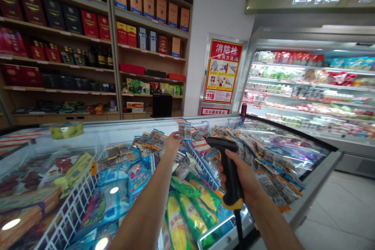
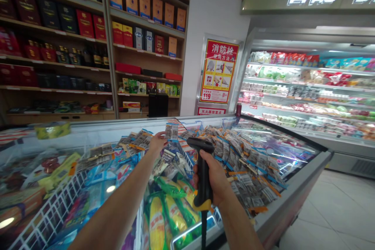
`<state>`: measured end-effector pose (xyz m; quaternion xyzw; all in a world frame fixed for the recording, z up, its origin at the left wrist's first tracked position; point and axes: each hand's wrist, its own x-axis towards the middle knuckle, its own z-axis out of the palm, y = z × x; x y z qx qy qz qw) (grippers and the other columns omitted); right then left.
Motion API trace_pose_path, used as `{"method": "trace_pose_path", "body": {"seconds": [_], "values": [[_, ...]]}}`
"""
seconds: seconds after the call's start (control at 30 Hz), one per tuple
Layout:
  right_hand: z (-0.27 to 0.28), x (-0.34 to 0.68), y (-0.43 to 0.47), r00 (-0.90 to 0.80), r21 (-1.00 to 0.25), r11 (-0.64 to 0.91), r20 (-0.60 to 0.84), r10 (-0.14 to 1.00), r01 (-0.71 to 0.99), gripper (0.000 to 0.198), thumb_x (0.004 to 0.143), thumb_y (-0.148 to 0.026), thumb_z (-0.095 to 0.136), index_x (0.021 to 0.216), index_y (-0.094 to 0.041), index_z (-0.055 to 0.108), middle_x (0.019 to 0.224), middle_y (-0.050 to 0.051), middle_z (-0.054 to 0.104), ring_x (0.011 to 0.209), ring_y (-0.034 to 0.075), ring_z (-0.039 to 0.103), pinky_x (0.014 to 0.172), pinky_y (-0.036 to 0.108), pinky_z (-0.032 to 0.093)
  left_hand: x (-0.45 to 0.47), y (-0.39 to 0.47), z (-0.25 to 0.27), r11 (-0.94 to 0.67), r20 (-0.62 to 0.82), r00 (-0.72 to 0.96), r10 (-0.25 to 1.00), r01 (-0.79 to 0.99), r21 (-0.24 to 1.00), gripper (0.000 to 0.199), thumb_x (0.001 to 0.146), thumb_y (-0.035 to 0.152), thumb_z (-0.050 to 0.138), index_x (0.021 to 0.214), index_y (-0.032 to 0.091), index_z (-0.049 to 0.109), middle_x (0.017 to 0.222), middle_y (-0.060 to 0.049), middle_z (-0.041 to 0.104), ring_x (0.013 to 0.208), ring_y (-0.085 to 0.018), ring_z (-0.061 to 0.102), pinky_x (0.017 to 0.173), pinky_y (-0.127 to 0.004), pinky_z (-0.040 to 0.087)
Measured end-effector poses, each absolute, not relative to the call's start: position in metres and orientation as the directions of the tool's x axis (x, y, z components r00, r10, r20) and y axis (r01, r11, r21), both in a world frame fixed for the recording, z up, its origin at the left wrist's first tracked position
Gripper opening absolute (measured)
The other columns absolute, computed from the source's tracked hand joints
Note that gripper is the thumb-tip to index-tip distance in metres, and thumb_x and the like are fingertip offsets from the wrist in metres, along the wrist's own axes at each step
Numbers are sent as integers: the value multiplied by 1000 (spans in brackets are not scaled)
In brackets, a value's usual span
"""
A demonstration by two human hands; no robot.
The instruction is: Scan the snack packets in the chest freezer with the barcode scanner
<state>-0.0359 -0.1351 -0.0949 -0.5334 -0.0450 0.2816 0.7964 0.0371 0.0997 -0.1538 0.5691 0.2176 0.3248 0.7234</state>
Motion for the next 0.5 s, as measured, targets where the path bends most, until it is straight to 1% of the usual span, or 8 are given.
{"method": "trace_pose_path", "body": {"seconds": [0.1,0.27,0.5], "values": [[-93,-37,-136,829,-870,273,-232,509,-411,22,73,-40,50,78,-18,53,45,-4,50,32,9,45,29,20,38,38,99,-155,131,52,691,721,-210,969,37,57,-3,50,88,15,58,58,5,48,49,-4,49,53,-18,46],[-90,-41,-137,824,-872,281,-209,526,-400,22,73,-40,50,74,-18,52,46,-4,50,32,8,45,29,19,37,38,98,-155,127,67,711,700,-217,968,37,58,-2,51,90,16,58,63,4,51,49,-4,50,53,-18,45],[-88,-44,-136,792,-851,290,-213,573,-438,23,76,-39,47,76,-17,52,46,-4,50,32,9,45,29,20,37,38,96,-156,69,104,699,707,-214,974,34,60,0,51,89,16,59,65,2,52,47,-5,50,47,-17,40]]}}
